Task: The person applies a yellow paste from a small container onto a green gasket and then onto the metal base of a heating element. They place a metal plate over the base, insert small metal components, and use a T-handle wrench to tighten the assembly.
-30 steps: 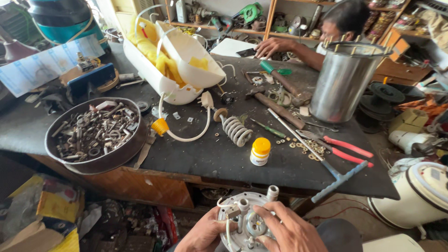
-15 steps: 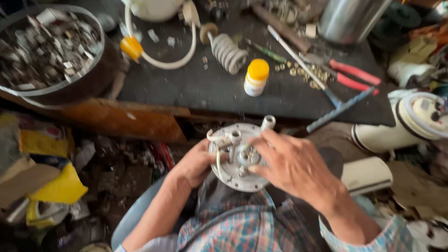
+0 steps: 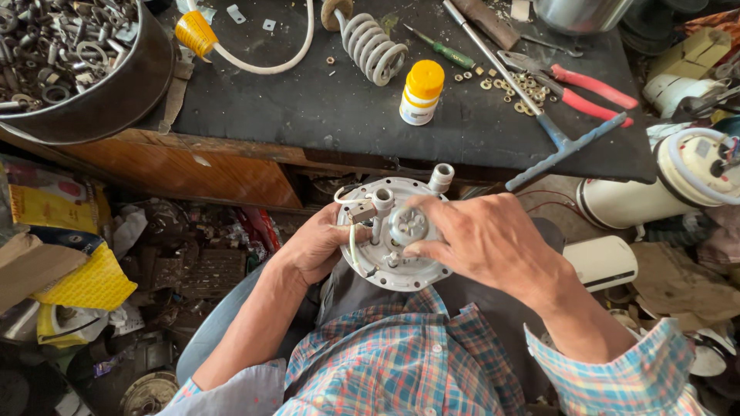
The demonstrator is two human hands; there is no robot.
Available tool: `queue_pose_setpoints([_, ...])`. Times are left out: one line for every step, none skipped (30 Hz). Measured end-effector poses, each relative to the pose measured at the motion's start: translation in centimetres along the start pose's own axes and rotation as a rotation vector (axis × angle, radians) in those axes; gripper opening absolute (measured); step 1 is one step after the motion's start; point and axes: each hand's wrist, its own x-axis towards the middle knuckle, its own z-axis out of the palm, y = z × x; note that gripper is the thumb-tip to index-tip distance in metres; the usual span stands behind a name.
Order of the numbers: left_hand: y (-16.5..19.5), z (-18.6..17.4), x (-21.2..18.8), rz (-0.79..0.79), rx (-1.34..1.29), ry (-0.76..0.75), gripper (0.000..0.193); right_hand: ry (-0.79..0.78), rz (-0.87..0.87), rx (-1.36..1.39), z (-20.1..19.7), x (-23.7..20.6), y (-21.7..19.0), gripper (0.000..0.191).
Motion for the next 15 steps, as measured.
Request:
queue_pose_setpoints([-0.01, 0.02, -0.05, -0.002, 0.002, -0.004, 0.061, -0.005, 0.014, 0.007, 0.07, -0.07, 0.13, 0.055])
queue_pose_setpoints([0.02, 0.02, -0.03, 0.0, 0.005, -0.008, 0.061, -0.009, 0.026, 0.012, 0.11, -0.06, 0.3, 0.055])
queue_pose_setpoints([0.03, 0.03, 0.0, -0.002, 0.009, 0.0, 0.062, -0.012, 0.039, 0.018, 0.17, -0.05, 0.43, 0.055])
queue_pose_setpoints([-0.01, 0.05, 0.0, -0.004, 0.012, 0.01, 0.062, -0.016, 0.031, 0.026, 0.25, -0.07, 0.49, 0.056])
queue_pose_setpoints([-0.06, 0.06, 0.01, -0.006, 0.015, 0.019, 0.062, -0.02, 0.023, 0.034, 0.31, -0.08, 0.54, 0.057])
queue_pose_setpoints([-0.03, 0.01, 0.02, -0.005, 0.017, 0.016, 0.062, -0.022, 0.015, 0.041, 0.38, -0.05, 0.57, 0.057])
queue_pose_setpoints([-0.04, -0.02, 0.05, -0.004, 0.018, 0.013, 0.062, -0.018, 0.011, 0.031, 0.44, -0.03, 0.6, 0.058])
queue_pose_setpoints([-0.08, -0.05, 0.05, -0.004, 0.019, 0.01, 0.062, -0.014, 0.009, 0.022, 0.5, -0.02, 0.56, 0.058])
queue_pose_setpoints([-0.13, -0.08, 0.04, -0.007, 0.013, 0.011, 0.062, -0.011, 0.008, 0.013, 0.53, -0.04, 0.53, 0.059])
queue_pose_setpoints([-0.14, -0.13, 0.08, -0.008, 0.008, 0.012, 0.062, -0.011, 0.009, 0.014, 0.52, -0.02, 0.53, 0.058])
queue_pose_setpoints([-0.15, -0.19, 0.07, -0.01, 0.003, 0.014, 0.062, -0.012, 0.01, 0.016, 0.52, -0.04, 0.51, 0.058])
queue_pose_setpoints([-0.2, -0.23, 0.04, -0.008, 0.001, 0.009, 0.061, -0.014, 0.011, 0.019, 0.49, -0.08, 0.48, 0.058])
queue_pose_setpoints([-0.26, -0.23, 0.06, -0.005, -0.002, 0.002, 0.061, -0.022, 0.019, 0.024, 0.44, -0.15, 0.46, 0.058])
queue_pose_setpoints([-0.24, -0.27, 0.09, -0.001, -0.003, -0.006, 0.06, -0.027, 0.026, 0.028, 0.39, -0.19, 0.47, 0.058])
queue_pose_setpoints([-0.23, -0.3, 0.09, 0.001, -0.001, -0.005, 0.06, -0.033, 0.034, 0.032, 0.36, -0.24, 0.47, 0.058])
